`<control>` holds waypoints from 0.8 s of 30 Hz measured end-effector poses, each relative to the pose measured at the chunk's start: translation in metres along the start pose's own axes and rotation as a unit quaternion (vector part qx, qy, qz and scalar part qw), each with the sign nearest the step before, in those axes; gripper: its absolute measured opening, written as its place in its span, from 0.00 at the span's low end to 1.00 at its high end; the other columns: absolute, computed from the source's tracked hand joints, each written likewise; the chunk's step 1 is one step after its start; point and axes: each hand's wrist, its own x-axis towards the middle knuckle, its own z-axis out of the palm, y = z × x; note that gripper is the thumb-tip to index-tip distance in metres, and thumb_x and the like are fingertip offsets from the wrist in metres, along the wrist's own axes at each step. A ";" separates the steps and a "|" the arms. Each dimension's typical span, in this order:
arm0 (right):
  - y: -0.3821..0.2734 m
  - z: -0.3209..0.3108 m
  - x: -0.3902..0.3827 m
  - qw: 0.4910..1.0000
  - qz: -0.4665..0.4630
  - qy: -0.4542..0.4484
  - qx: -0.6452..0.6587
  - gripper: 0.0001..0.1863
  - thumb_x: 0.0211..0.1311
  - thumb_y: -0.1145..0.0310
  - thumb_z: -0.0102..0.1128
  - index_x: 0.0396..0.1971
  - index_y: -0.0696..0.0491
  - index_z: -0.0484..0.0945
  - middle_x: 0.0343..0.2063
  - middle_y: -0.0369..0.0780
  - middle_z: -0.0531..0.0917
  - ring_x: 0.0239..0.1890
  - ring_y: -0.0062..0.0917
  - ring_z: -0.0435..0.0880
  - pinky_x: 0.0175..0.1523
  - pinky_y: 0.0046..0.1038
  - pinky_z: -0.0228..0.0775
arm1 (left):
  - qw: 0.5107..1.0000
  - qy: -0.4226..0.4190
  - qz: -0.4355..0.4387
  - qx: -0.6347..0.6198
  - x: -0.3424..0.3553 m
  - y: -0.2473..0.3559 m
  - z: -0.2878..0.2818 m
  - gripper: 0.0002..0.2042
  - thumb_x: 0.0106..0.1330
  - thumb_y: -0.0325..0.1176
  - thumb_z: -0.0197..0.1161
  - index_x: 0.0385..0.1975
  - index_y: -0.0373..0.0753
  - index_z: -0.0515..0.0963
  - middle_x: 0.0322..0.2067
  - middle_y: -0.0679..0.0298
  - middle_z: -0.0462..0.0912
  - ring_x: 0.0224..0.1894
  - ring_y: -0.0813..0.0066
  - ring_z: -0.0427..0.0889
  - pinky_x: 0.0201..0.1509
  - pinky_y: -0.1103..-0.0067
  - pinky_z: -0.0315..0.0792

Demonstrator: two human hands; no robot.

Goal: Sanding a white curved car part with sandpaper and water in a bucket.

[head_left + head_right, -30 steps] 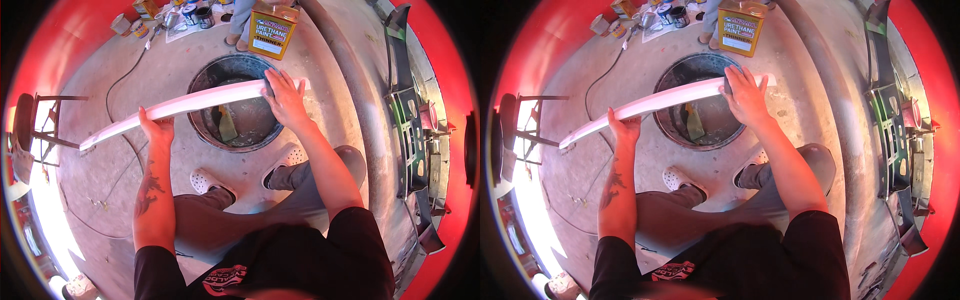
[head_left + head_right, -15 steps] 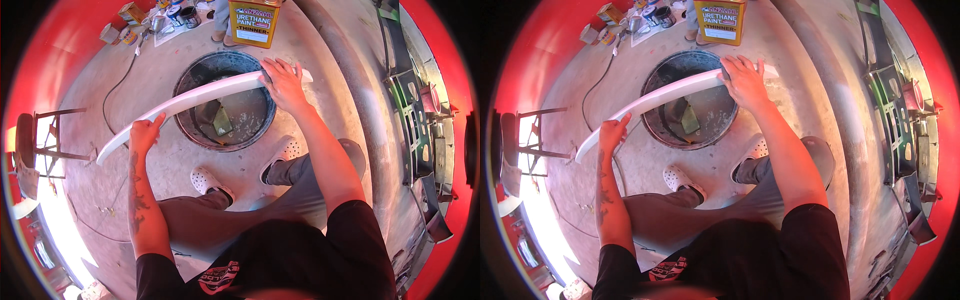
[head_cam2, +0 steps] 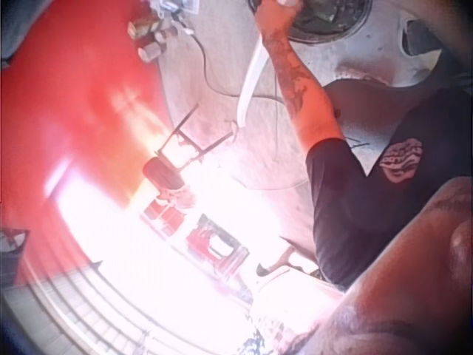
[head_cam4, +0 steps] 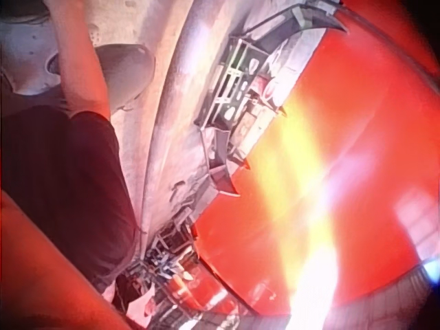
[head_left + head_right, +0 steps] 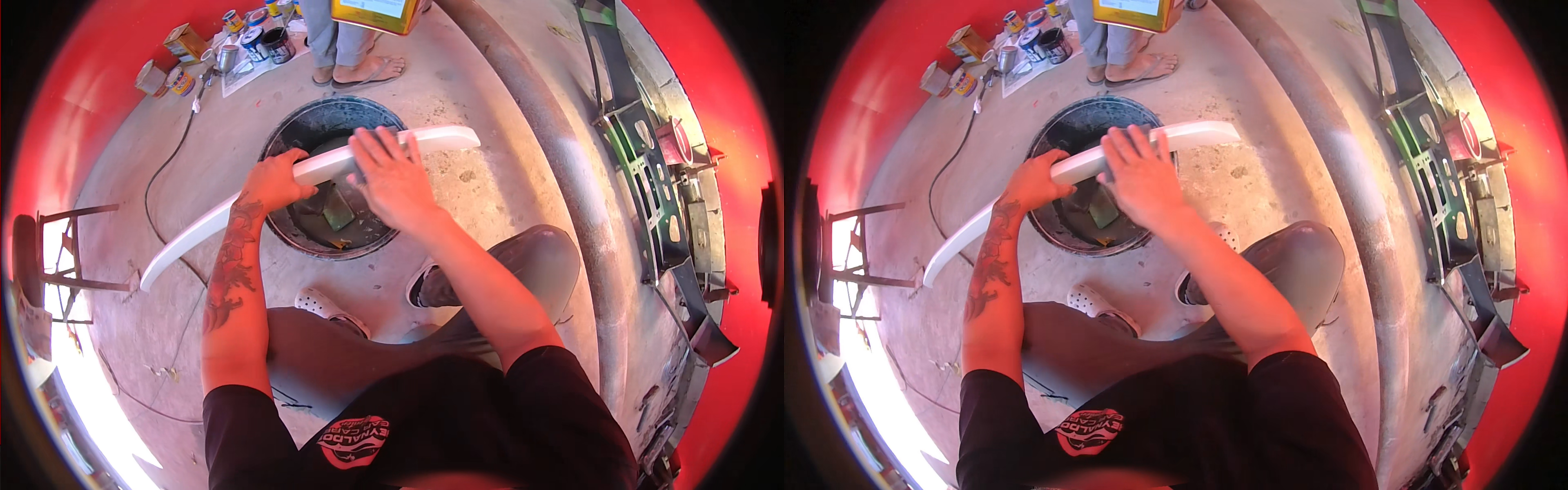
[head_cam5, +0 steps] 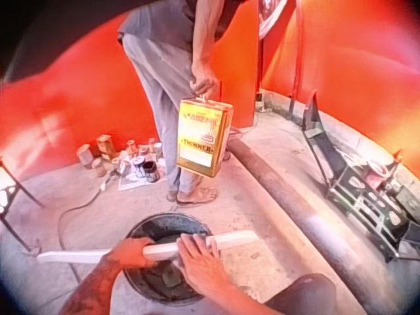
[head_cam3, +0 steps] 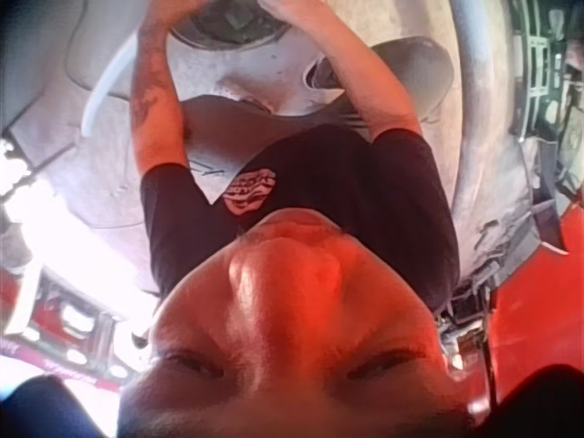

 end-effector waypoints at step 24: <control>0.094 0.001 -0.023 0.935 0.313 0.111 0.120 0.31 0.76 0.50 0.51 0.68 0.56 0.68 0.68 0.50 0.71 0.70 0.43 0.70 0.70 0.53 0.60 | 0.990 0.083 0.069 0.096 -0.012 0.007 0.014 0.22 0.56 0.42 0.75 0.48 0.44 0.77 0.39 0.55 0.86 0.43 0.51 0.87 0.45 0.59 0.80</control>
